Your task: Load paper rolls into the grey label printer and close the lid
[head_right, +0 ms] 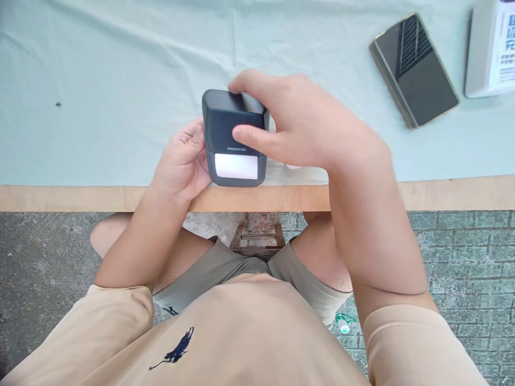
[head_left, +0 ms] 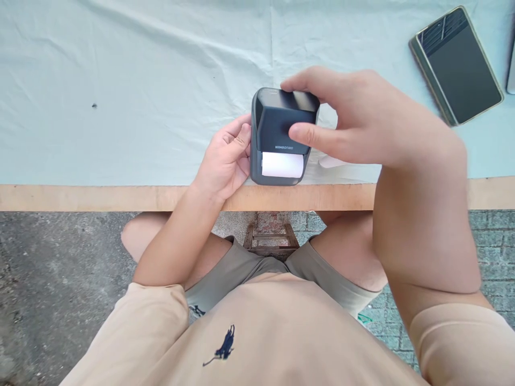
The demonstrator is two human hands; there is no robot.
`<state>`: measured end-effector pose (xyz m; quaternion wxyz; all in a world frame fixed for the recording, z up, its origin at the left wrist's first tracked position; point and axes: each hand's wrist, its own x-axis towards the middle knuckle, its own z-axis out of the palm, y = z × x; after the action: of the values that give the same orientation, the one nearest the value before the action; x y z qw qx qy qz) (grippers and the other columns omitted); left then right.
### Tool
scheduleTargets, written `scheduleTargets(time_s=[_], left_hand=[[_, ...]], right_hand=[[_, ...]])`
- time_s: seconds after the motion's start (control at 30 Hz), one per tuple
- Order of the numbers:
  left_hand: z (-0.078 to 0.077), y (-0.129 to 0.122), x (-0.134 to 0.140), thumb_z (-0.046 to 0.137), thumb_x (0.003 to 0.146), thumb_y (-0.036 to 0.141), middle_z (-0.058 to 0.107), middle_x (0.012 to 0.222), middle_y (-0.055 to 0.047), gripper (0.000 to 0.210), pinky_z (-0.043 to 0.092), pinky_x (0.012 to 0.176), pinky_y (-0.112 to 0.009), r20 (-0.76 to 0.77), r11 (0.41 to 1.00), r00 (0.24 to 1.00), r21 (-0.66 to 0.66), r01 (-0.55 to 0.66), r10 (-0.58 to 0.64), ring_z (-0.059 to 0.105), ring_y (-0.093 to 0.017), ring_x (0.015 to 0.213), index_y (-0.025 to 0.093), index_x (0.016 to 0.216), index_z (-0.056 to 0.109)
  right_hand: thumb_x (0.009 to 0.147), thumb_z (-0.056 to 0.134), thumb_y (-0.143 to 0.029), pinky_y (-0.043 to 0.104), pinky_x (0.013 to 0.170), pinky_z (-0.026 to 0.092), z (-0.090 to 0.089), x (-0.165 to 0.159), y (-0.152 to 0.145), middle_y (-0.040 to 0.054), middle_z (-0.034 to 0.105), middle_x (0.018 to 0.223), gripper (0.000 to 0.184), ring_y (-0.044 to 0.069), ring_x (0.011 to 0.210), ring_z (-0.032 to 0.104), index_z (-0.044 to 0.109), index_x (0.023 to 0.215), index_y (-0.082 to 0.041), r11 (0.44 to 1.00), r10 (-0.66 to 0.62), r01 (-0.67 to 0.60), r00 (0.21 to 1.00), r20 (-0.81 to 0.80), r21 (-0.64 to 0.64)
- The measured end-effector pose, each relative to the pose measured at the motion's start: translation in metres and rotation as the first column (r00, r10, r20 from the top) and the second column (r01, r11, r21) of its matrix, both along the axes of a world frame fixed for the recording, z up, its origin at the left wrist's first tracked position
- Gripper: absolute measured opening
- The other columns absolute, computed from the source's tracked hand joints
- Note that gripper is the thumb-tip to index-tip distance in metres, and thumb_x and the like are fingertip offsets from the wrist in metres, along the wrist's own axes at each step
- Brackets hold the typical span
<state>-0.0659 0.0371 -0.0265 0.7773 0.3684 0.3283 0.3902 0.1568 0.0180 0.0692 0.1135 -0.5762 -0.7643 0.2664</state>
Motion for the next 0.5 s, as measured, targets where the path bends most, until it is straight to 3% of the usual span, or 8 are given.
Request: scheduleTargets(time_s=[0.13, 0.27, 0.4, 0.5], left_hand=[[0.003, 0.002, -0.004, 0.076, 0.096, 0.035, 0.079, 0.084, 0.003, 0.014, 0.067, 0.069, -0.02, 0.064, 0.999, 0.998, -0.039, 0.014, -0.012, 0.078, -0.011, 0.073, 0.022, 0.099, 0.082], [0.005, 0.003, -0.006, 0.084, 0.09, 0.038, 0.08, 0.087, 0.002, 0.022, 0.067, 0.069, -0.017, 0.069, 0.997, 0.996, -0.062, 0.055, -0.05, 0.078, -0.01, 0.073, 0.023, 0.106, 0.083], [0.005, 0.003, -0.005, 0.085, 0.089, 0.039, 0.08, 0.087, 0.002, 0.02, 0.066, 0.065, -0.016, 0.083, 0.998, 0.995, -0.036, 0.055, -0.052, 0.077, -0.01, 0.071, 0.023, 0.101, 0.083], [0.004, 0.004, -0.004, 0.086, 0.089, 0.039, 0.08, 0.086, 0.002, 0.019, 0.067, 0.068, -0.017, 0.081, 0.998, 0.996, -0.051, 0.033, -0.029, 0.077, -0.01, 0.072, 0.024, 0.1, 0.083]], right_hand=[[0.078, 0.073, -0.047, 0.042, 0.079, 0.052, -0.001, -0.003, -0.005, 0.0052, 0.072, 0.122, 0.069, 0.028, 0.094, 0.068, 0.055, 0.143, -0.033, 1.0, 0.02, -0.02, 0.999, 0.047, 0.006], [0.07, 0.08, -0.043, 0.042, 0.071, 0.051, -0.005, -0.011, -0.009, 0.0055, 0.07, 0.128, 0.08, 0.03, 0.094, 0.068, 0.05, 0.144, -0.035, 0.999, -0.032, 0.036, 0.993, 0.117, -0.036], [0.071, 0.079, -0.041, 0.043, 0.075, 0.053, -0.005, -0.008, -0.008, 0.0047, 0.071, 0.131, 0.07, 0.031, 0.101, 0.069, 0.056, 0.137, -0.036, 0.999, -0.01, 0.008, 0.998, 0.061, 0.033], [0.079, 0.077, -0.043, 0.044, 0.086, 0.055, 0.003, -0.004, -0.008, 0.0063, 0.07, 0.133, 0.053, 0.03, 0.11, 0.069, 0.064, 0.128, -0.031, 0.977, -0.036, 0.039, 0.999, -0.018, 0.21]])
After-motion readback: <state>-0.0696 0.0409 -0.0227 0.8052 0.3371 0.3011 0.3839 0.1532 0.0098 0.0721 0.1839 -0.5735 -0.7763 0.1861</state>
